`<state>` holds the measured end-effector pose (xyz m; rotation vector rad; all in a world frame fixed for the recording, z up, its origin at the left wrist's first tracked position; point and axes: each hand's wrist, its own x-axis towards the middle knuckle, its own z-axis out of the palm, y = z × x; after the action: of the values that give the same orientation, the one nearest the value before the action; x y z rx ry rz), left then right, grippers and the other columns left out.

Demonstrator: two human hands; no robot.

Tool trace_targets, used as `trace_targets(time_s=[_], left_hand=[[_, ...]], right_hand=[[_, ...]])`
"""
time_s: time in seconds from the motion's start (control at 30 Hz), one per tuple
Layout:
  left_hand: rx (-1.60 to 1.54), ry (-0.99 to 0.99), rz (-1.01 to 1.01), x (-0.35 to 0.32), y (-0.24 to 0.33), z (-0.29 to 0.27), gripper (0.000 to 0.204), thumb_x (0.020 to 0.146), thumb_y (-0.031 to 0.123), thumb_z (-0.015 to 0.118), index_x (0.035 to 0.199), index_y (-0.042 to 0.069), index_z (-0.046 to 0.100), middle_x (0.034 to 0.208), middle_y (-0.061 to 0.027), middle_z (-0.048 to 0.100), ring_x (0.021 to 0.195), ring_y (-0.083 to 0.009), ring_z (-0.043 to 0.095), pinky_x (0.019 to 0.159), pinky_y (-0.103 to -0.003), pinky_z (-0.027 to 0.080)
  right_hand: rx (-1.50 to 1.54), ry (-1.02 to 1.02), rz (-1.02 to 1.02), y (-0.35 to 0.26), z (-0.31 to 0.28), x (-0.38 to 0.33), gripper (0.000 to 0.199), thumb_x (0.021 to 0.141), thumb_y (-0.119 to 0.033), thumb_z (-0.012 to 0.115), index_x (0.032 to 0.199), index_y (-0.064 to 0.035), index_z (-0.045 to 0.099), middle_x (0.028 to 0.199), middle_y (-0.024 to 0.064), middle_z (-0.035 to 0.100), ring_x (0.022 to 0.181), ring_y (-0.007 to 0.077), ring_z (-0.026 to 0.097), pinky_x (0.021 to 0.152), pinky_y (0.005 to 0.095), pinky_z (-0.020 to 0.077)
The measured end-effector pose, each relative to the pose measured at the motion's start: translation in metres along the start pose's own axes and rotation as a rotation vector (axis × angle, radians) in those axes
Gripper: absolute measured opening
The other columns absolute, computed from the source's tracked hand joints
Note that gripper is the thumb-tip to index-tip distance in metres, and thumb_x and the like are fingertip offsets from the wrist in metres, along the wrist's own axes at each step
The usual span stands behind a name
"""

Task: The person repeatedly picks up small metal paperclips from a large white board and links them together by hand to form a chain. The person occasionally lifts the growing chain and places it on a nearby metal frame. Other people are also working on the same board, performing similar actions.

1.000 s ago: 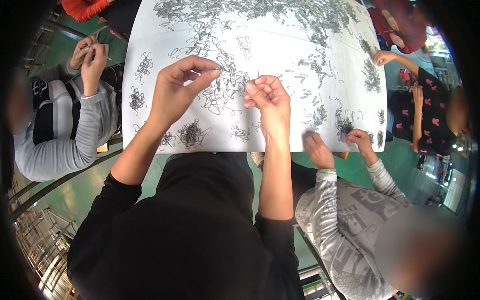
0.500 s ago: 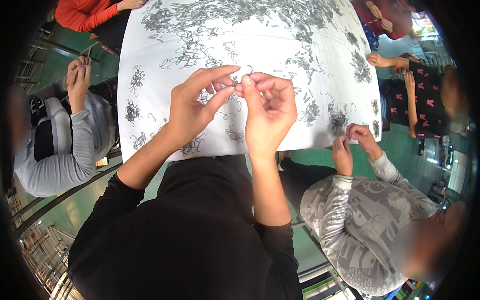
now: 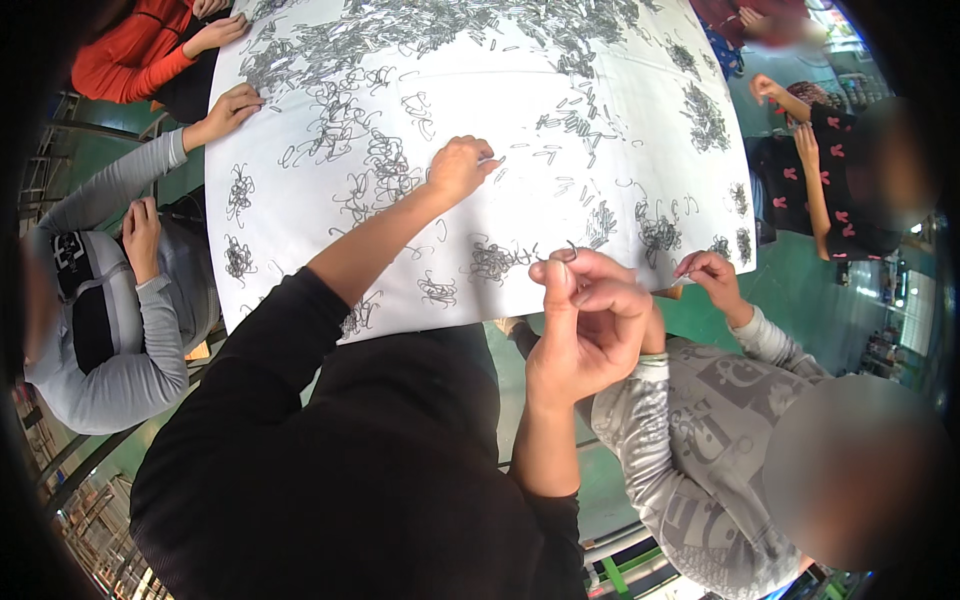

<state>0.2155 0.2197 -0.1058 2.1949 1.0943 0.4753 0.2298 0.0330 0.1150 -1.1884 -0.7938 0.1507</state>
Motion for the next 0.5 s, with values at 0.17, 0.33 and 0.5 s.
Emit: trace_targets(time_s=[0.17,0.33,0.5], left_hand=[[0.255,-0.038,0.085,0.013,0.009,0.021,0.012,0.081,0.019,0.07,0.087,0.009,0.067,0.093,-0.0094,0.067,0.094,-0.0264,0.062,0.08,-0.038,0.051],[-0.275,-0.107,-0.082,0.011,0.021,-0.033,0.015,0.083,0.018,0.069,0.092,0.006,0.069,0.086,-0.0081,0.07,0.083,-0.0219,0.066,0.073,-0.034,0.051],[-0.816,-0.179,0.005,-0.018,0.06,-0.16,0.023,0.083,0.021,0.072,0.099,0.005,0.07,0.085,-0.0023,0.07,0.077,-0.0078,0.062,0.069,-0.023,0.048]], right_hand=[[-0.019,-0.013,0.058,0.004,-0.008,-0.002,0.027,0.082,0.013,0.063,0.085,-0.0031,0.042,0.093,0.0161,0.06,0.071,0.0172,0.063,0.065,0.0287,0.0565],[-0.046,-0.122,0.067,0.013,0.002,-0.004,0.026,0.083,0.013,0.062,0.083,-0.0035,0.042,0.091,0.0156,0.062,0.073,0.0181,0.064,0.07,0.031,0.0569],[0.008,-0.191,0.065,0.029,0.026,0.001,0.022,0.083,0.011,0.064,0.082,-0.0025,0.046,0.088,0.0134,0.063,0.073,0.0139,0.061,0.068,0.0258,0.0525]])
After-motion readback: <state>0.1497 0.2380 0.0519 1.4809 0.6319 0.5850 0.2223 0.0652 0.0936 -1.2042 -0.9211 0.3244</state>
